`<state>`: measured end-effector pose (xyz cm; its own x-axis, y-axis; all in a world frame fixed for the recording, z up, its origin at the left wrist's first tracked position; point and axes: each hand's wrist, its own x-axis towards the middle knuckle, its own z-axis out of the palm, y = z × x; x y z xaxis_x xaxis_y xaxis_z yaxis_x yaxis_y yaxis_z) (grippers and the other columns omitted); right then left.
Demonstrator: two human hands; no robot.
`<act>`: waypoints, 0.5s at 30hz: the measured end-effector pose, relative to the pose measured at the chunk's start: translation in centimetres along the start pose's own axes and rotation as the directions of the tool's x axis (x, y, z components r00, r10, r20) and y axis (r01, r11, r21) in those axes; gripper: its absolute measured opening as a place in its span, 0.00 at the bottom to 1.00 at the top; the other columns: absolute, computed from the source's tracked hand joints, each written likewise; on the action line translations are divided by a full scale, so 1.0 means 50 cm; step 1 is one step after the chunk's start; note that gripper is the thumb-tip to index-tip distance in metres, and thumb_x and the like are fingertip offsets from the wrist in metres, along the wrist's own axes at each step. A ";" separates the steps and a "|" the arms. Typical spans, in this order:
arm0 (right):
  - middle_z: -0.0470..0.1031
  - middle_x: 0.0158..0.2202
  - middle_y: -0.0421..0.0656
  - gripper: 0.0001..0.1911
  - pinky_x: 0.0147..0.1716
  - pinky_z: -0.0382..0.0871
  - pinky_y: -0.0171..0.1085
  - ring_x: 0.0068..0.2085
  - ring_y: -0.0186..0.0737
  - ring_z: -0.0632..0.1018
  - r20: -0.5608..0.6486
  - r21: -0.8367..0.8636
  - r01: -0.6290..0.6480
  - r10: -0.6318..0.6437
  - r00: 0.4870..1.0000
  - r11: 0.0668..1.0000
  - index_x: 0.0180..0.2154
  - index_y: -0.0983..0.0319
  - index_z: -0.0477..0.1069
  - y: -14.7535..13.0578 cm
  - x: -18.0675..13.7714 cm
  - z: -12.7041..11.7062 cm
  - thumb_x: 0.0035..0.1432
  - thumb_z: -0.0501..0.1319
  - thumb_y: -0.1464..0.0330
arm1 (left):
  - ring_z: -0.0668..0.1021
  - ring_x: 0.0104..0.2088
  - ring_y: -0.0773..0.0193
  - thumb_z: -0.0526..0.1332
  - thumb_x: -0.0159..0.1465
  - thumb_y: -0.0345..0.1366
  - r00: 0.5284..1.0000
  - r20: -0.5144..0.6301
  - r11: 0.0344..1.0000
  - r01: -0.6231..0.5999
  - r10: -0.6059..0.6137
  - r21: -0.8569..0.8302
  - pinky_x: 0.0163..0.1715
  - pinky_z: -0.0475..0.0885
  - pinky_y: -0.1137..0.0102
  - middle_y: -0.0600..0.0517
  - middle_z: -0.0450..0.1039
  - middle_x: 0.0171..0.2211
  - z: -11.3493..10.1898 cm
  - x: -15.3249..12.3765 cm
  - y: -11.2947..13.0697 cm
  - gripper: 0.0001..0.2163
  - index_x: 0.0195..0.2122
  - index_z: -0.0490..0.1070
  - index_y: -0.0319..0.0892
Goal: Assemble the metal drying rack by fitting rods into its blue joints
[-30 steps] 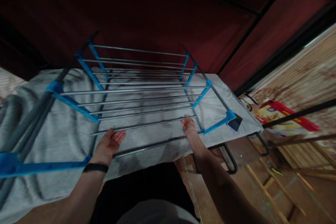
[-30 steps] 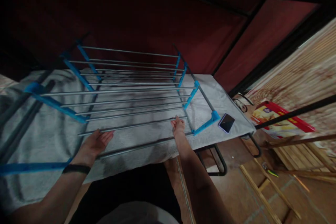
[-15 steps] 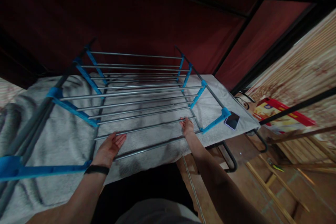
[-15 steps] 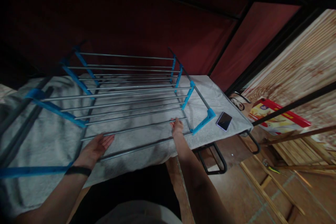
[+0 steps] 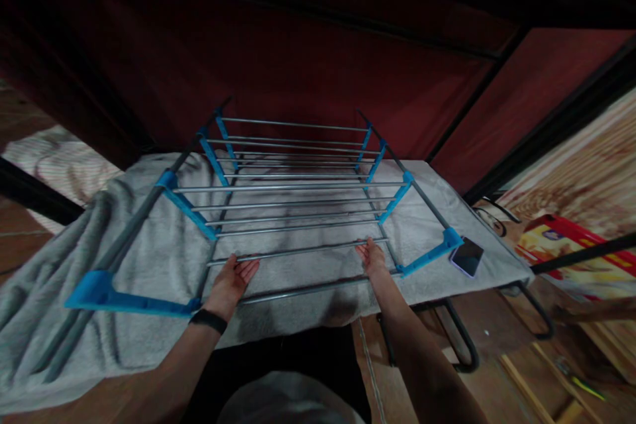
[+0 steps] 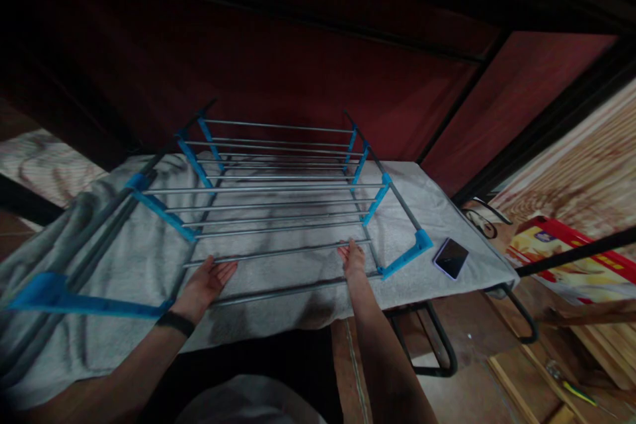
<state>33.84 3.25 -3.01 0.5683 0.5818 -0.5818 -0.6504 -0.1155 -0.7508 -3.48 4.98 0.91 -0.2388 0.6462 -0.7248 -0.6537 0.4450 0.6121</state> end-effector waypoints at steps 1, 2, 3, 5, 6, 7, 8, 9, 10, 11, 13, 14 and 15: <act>0.75 0.21 0.34 0.09 0.32 0.79 0.31 0.24 0.31 0.78 0.006 0.002 0.003 -0.003 1.000 1.000 0.31 0.58 0.65 0.002 0.004 -0.003 0.64 0.62 0.69 | 0.82 0.33 0.62 0.53 0.71 0.31 1.000 0.009 1.000 0.000 0.000 0.000 0.35 0.81 0.68 0.47 0.75 0.32 -0.001 0.000 -0.001 0.07 0.33 0.64 0.43; 0.76 0.21 0.34 0.08 0.32 0.79 0.32 0.24 0.31 0.78 0.012 0.005 0.005 -0.006 1.000 1.000 0.31 0.58 0.66 0.003 0.007 -0.006 0.63 0.62 0.69 | 0.82 0.32 0.62 0.53 0.71 0.30 1.000 0.017 1.000 0.000 0.000 0.001 0.35 0.81 0.68 0.47 0.75 0.31 -0.002 0.000 -0.001 0.08 0.33 0.64 0.43; 0.76 0.22 0.35 0.08 0.33 0.80 0.32 0.25 0.32 0.79 0.019 0.008 0.007 -0.008 1.000 1.000 0.31 0.58 0.66 0.005 0.011 -0.009 0.63 0.62 0.69 | 0.83 0.32 0.62 0.53 0.71 0.30 1.000 0.024 1.000 0.001 -0.001 0.002 0.34 0.81 0.68 0.46 0.75 0.31 -0.003 0.001 -0.002 0.08 0.33 0.65 0.42; 0.77 0.22 0.34 0.07 0.33 0.80 0.32 0.25 0.32 0.79 0.033 0.013 0.010 -0.011 0.999 1.000 0.31 0.58 0.66 0.009 0.016 -0.015 0.63 0.62 0.69 | 0.82 0.30 0.62 0.51 0.71 0.29 0.999 0.037 1.000 -0.003 0.003 0.001 0.34 0.81 0.69 0.46 0.76 0.30 -0.003 0.002 -0.003 0.09 0.33 0.66 0.41; 0.77 0.23 0.34 0.07 0.34 0.80 0.32 0.26 0.32 0.80 0.042 0.014 0.012 -0.012 0.999 1.000 0.31 0.58 0.67 0.011 0.017 -0.018 0.62 0.62 0.70 | 0.82 0.30 0.62 0.51 0.71 0.29 0.999 0.044 1.000 -0.011 0.011 -0.004 0.33 0.81 0.69 0.45 0.77 0.30 -0.003 0.002 -0.004 0.10 0.33 0.67 0.41; 0.77 0.23 0.34 0.07 0.34 0.80 0.32 0.26 0.32 0.80 0.052 0.016 0.014 -0.015 0.999 1.000 0.31 0.58 0.67 0.012 0.018 -0.022 0.62 0.62 0.70 | 0.82 0.29 0.62 0.51 0.71 0.29 0.998 0.051 1.000 -0.021 0.021 -0.011 0.34 0.81 0.69 0.45 0.77 0.30 -0.004 0.002 -0.005 0.10 0.33 0.67 0.41; 0.77 0.23 0.34 0.06 0.34 0.80 0.32 0.26 0.32 0.80 0.064 0.017 0.016 -0.017 0.998 1.000 0.31 0.58 0.67 0.014 0.018 -0.026 0.61 0.62 0.70 | 0.82 0.29 0.63 0.51 0.71 0.28 0.998 0.058 0.999 -0.032 0.033 -0.020 0.34 0.81 0.69 0.45 0.78 0.30 -0.004 0.002 -0.006 0.10 0.33 0.68 0.41; 0.78 0.24 0.35 0.06 0.35 0.80 0.33 0.27 0.33 0.81 0.081 0.018 0.017 -0.019 0.997 1.000 0.30 0.58 0.67 0.015 0.018 -0.031 0.60 0.62 0.70 | 0.82 0.29 0.63 0.52 0.71 0.28 0.997 0.064 0.999 -0.044 0.045 -0.030 0.34 0.81 0.69 0.45 0.78 0.30 -0.006 0.002 -0.008 0.10 0.33 0.68 0.41; 0.79 0.25 0.36 0.06 0.36 0.81 0.33 0.28 0.33 0.81 0.099 0.018 0.019 -0.021 0.995 1.000 0.30 0.58 0.68 0.015 0.020 -0.036 0.58 0.64 0.70 | 0.82 0.29 0.63 0.53 0.70 0.28 0.996 0.071 0.998 -0.054 0.056 -0.040 0.35 0.81 0.68 0.45 0.79 0.30 -0.008 0.001 -0.010 0.09 0.33 0.68 0.40; 0.79 0.27 0.37 0.07 0.37 0.81 0.34 0.29 0.34 0.82 0.118 0.016 0.018 -0.020 0.993 1.000 0.30 0.59 0.68 0.015 0.022 -0.042 0.57 0.65 0.70 | 0.82 0.29 0.63 0.54 0.70 0.28 0.995 0.077 0.997 -0.063 0.067 -0.050 0.35 0.81 0.68 0.44 0.79 0.30 -0.010 0.001 -0.013 0.09 0.33 0.69 0.40; 0.80 0.28 0.39 0.07 0.38 0.81 0.35 0.31 0.35 0.82 0.144 0.008 0.011 -0.012 0.990 1.000 0.29 0.59 0.68 0.015 0.031 -0.053 0.56 0.66 0.70 | 0.83 0.30 0.63 0.55 0.70 0.29 0.992 0.090 0.994 -0.080 0.087 -0.071 0.36 0.82 0.67 0.44 0.80 0.31 -0.016 0.000 -0.019 0.08 0.33 0.69 0.40; 0.80 0.28 0.39 0.06 0.39 0.81 0.35 0.31 0.35 0.82 0.147 0.001 0.003 -0.003 0.989 1.000 0.29 0.59 0.68 0.014 0.037 -0.057 0.57 0.64 0.71 | 0.83 0.30 0.62 0.56 0.70 0.29 0.991 0.094 0.993 -0.087 0.095 -0.080 0.37 0.82 0.66 0.44 0.80 0.31 -0.018 0.000 -0.021 0.08 0.34 0.69 0.39; 0.80 0.29 0.40 0.05 0.40 0.81 0.36 0.31 0.35 0.82 0.143 -0.007 -0.006 0.007 0.990 1.000 0.30 0.59 0.69 0.014 0.043 -0.060 0.58 0.63 0.71 | 0.83 0.29 0.63 0.56 0.70 0.29 0.990 0.098 0.992 -0.092 0.100 -0.087 0.37 0.82 0.66 0.44 0.80 0.30 -0.021 0.001 -0.024 0.07 0.34 0.70 0.39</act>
<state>36.13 2.02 -5.72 0.4860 0.6902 -0.5361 -0.6499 -0.1248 -0.7497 -3.45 3.84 -0.18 -0.2315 0.7453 -0.6253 -0.6890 0.3281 0.6462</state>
